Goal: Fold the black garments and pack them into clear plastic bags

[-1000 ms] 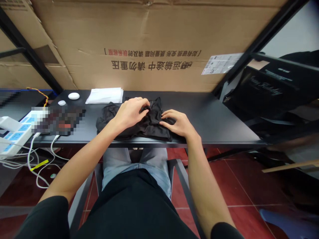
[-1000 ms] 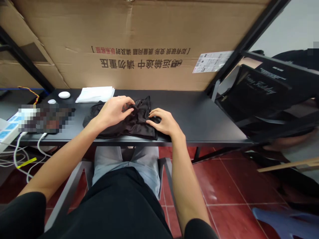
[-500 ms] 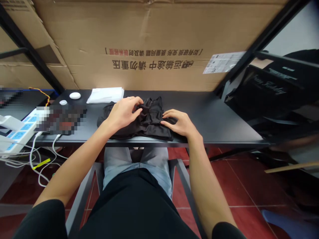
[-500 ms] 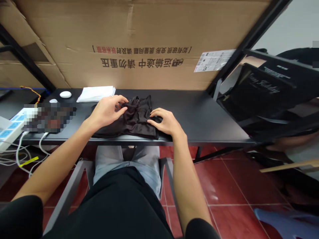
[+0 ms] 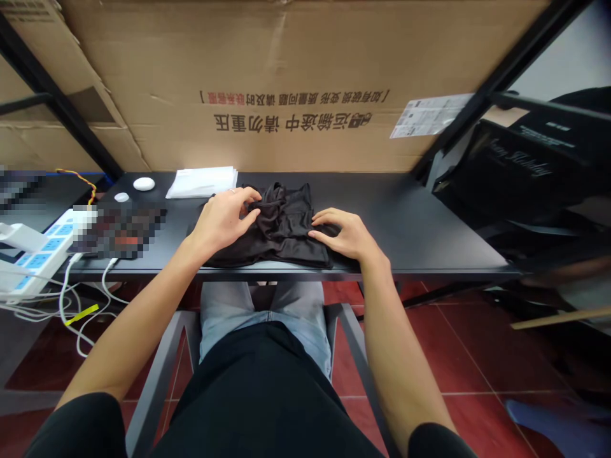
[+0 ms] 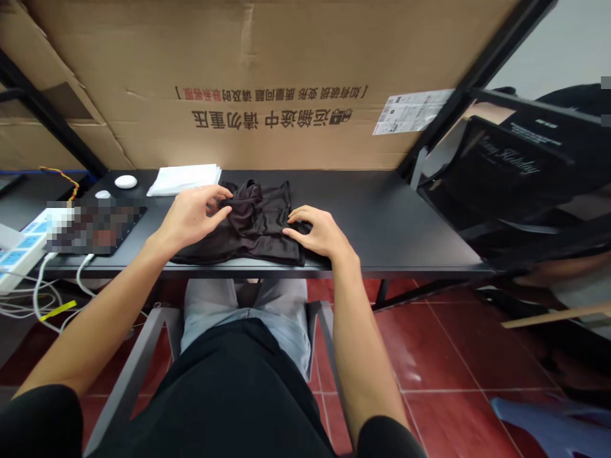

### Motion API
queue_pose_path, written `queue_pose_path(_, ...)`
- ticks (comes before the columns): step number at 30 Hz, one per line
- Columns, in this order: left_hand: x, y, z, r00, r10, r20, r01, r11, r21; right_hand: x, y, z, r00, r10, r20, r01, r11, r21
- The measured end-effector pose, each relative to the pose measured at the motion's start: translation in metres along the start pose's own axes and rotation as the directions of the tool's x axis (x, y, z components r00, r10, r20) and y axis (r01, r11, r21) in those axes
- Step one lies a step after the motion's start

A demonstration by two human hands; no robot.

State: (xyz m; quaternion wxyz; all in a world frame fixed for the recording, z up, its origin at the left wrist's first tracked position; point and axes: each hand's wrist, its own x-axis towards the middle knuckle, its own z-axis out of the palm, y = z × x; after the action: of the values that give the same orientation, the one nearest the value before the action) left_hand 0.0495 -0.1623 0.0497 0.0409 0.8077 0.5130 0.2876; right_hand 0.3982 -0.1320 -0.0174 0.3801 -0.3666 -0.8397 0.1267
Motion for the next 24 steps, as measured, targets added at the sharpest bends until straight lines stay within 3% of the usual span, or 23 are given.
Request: queue_pose_path(24, -0.032, -0.036, -0.002, 0.984, -0.175, -0.012, 0.175, 0.984, 0.017, -0.001, 0.000, 0.001, 1.000, 0.017, -0.004, -0.017, 1.000, 0.015)
